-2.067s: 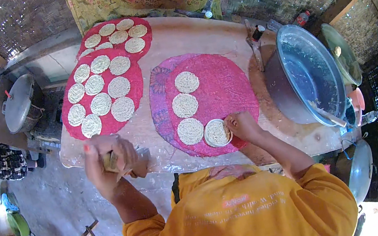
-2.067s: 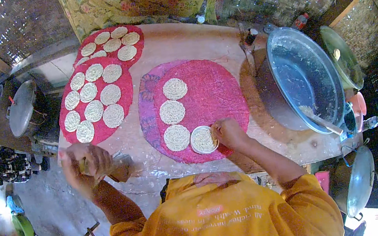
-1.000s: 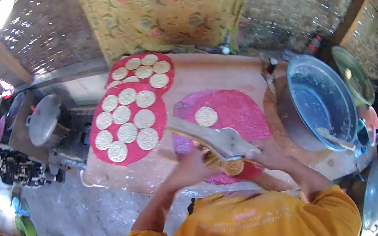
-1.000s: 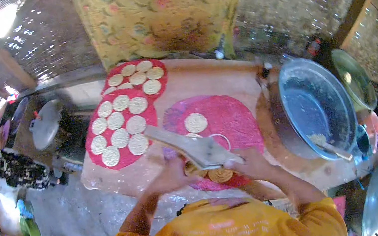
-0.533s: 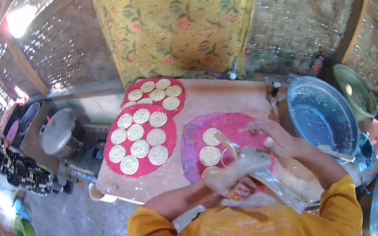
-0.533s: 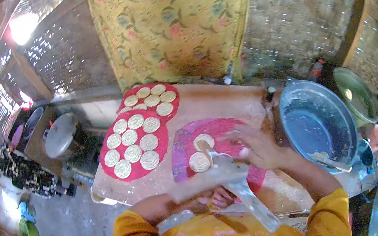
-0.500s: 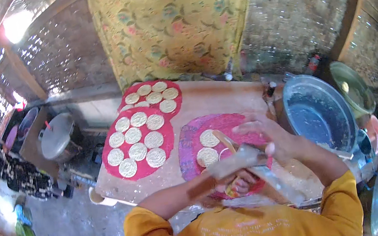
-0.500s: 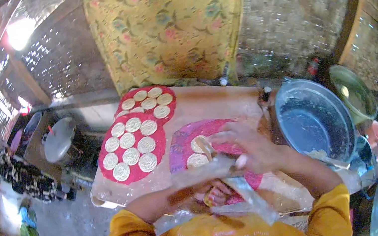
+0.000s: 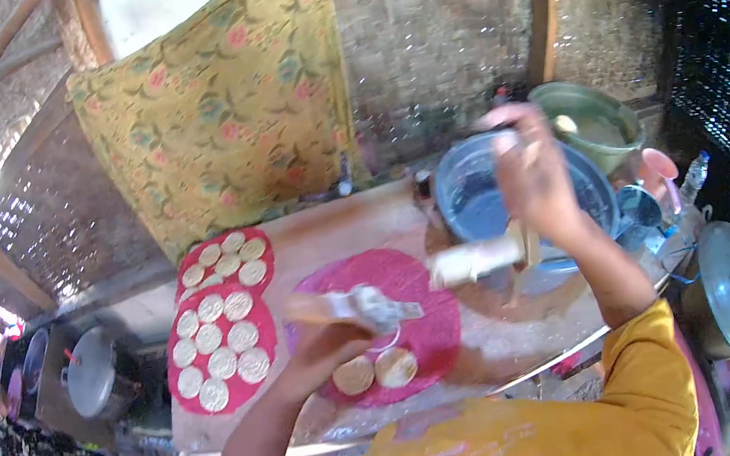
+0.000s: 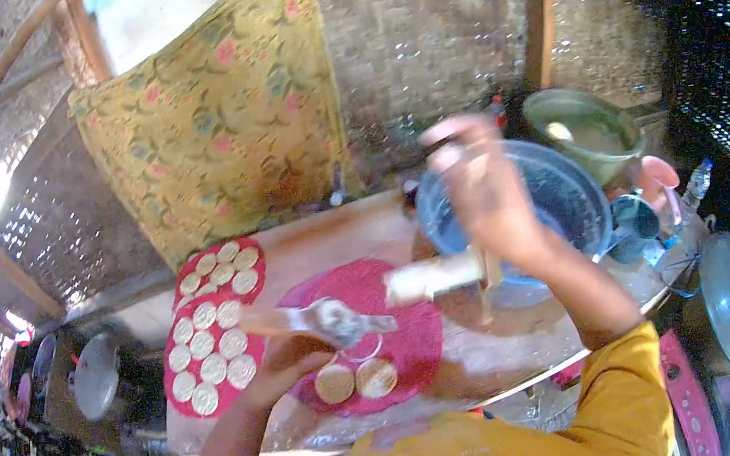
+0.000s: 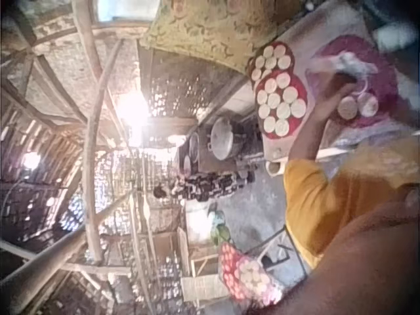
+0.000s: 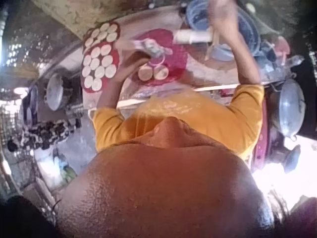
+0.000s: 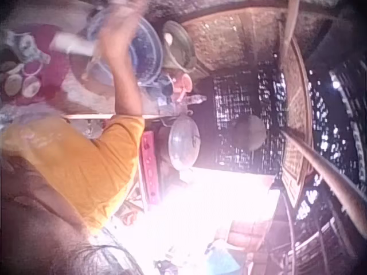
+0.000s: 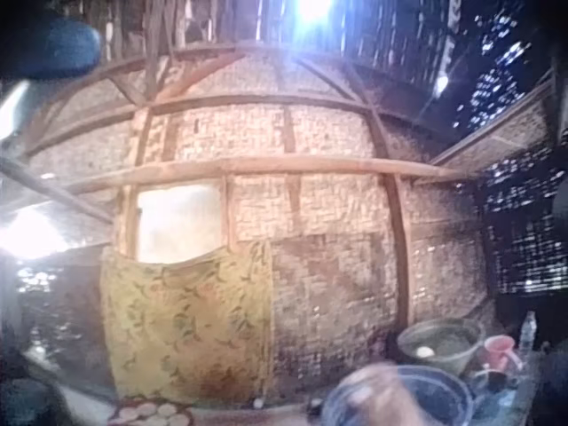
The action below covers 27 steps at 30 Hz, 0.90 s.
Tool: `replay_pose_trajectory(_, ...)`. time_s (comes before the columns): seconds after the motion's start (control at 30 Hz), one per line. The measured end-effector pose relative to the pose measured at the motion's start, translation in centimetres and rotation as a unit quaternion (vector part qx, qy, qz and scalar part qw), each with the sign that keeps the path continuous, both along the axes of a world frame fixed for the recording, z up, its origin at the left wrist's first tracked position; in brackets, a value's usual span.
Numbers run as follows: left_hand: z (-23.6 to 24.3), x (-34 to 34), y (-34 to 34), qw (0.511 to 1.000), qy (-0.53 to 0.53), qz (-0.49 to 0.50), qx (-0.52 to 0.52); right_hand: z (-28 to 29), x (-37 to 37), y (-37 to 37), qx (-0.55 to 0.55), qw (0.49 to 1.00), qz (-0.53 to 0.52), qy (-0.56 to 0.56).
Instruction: The person uses a wooden extruder to create circular patterns of dough on a mat, refilling the tool from a bowl with a spoon.
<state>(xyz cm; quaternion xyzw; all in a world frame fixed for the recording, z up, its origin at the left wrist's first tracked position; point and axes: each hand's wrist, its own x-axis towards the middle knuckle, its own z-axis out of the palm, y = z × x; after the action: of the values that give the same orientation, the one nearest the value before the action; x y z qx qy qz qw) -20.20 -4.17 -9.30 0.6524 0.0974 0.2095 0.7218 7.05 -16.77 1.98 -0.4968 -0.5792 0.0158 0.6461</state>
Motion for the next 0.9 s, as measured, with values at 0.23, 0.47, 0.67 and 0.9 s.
replay_pose_trajectory(0.23,-2.7,10.8,-2.1,0.933,-0.001,0.233,0.274,-5.7,11.0,-1.2,0.32,0.865,-0.051,0.383)
replay_pose_trajectory(0.47,1.1,16.8,-0.7,0.856,-0.361,0.357,-0.103,-10.6,11.7,-0.9,-0.061,0.789,0.187,0.582)
replay_pose_trajectory(0.67,0.8,24.9,2.1,0.932,-0.154,0.323,0.057,-10.8,19.0,-6.1,-0.665,0.578,-0.048,-0.472)
replay_pose_trajectory(0.9,-4.9,39.5,4.2,0.805,0.014,0.287,0.519,-6.1,23.1,-6.4,-0.598,0.587,-0.004,-0.546)
